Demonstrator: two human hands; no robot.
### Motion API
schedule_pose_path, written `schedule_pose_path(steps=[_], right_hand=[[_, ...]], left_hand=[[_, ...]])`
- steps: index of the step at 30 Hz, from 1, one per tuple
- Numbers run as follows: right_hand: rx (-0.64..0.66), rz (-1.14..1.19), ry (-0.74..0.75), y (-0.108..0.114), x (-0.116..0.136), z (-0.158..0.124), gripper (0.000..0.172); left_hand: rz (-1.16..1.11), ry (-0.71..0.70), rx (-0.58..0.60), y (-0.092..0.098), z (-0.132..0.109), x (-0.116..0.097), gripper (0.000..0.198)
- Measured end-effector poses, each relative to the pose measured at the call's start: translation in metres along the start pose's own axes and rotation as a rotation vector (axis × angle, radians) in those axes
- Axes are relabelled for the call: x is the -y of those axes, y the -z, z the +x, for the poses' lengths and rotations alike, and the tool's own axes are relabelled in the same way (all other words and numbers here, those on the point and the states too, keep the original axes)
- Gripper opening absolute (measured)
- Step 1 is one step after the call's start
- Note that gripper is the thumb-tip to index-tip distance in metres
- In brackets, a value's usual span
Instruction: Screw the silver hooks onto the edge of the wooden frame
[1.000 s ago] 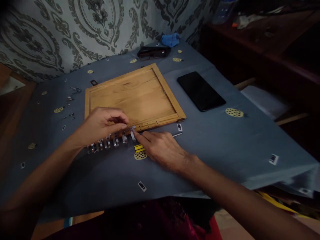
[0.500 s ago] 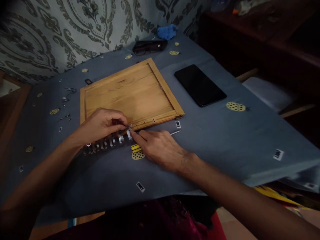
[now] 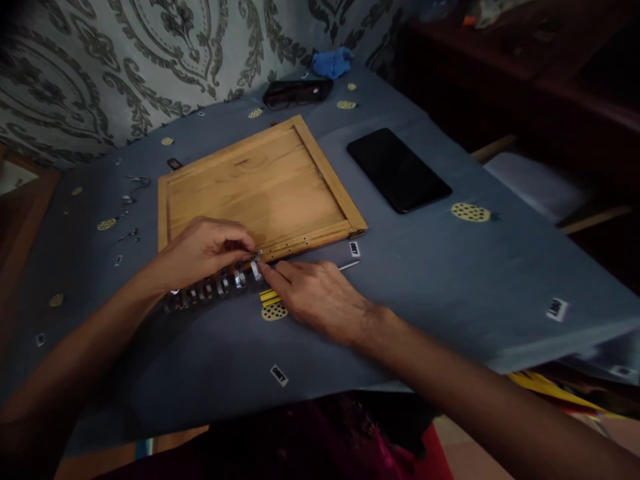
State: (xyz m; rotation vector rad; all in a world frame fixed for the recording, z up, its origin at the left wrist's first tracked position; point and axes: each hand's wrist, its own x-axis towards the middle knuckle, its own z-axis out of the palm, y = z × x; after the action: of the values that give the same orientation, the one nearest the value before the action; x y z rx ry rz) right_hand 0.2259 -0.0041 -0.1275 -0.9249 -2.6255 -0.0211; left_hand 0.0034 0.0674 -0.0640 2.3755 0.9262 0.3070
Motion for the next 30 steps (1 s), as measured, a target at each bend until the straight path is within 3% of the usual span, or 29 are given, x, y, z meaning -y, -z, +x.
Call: schedule_pose_path(steps=[13,30], right_hand=[[-0.021,0.034,0.02,-0.0002,-0.0007,-0.0007,0.05],[-0.093,-0.004,0.029,-0.0004,0.0006,0.0015,0.038]], left_hand=[[0.021,-0.084,0.003,-0.0017,0.0026,-0.0004,0.015],[0.044,-0.128,0.004,-0.0017,0.002,0.0022,0.015]])
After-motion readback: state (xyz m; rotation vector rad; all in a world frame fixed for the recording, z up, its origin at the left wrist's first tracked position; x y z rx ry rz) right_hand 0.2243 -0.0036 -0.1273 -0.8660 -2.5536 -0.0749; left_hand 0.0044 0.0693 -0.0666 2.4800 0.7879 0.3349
